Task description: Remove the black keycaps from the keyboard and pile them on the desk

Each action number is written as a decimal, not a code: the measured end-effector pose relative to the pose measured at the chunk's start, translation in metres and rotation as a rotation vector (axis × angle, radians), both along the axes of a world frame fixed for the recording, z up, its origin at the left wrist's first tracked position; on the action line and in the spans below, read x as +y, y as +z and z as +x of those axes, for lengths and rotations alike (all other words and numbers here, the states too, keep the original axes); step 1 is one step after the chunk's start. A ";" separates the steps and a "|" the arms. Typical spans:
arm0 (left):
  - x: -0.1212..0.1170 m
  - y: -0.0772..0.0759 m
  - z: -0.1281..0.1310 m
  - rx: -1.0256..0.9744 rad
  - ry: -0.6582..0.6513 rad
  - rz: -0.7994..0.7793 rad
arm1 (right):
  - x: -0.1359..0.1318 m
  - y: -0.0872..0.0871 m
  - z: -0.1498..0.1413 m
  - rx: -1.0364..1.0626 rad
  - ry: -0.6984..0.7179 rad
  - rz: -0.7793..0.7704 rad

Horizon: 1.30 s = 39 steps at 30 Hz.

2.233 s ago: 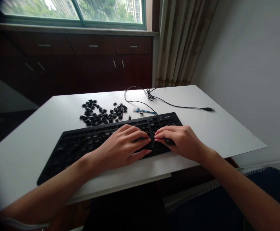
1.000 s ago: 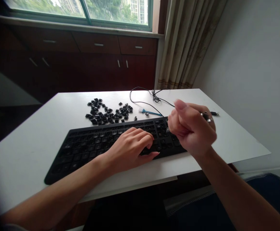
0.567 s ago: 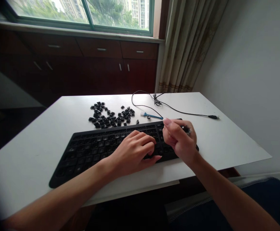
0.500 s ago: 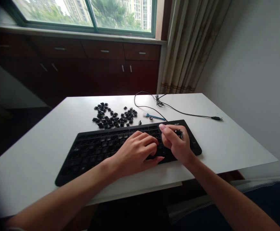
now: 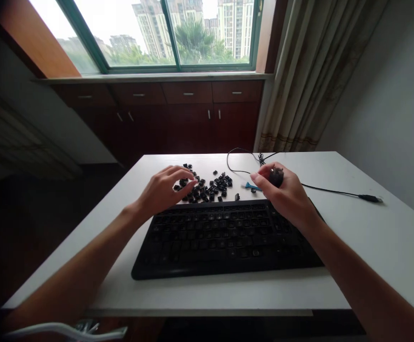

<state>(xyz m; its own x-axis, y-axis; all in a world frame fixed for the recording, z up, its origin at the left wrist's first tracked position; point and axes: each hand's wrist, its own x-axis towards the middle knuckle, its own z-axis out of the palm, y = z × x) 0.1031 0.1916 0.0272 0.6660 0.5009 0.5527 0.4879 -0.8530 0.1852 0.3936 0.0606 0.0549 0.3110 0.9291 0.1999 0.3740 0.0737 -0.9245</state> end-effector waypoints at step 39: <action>0.039 -0.054 -0.039 -0.175 0.180 -0.237 | 0.165 -0.027 -0.080 -1.070 0.713 -0.102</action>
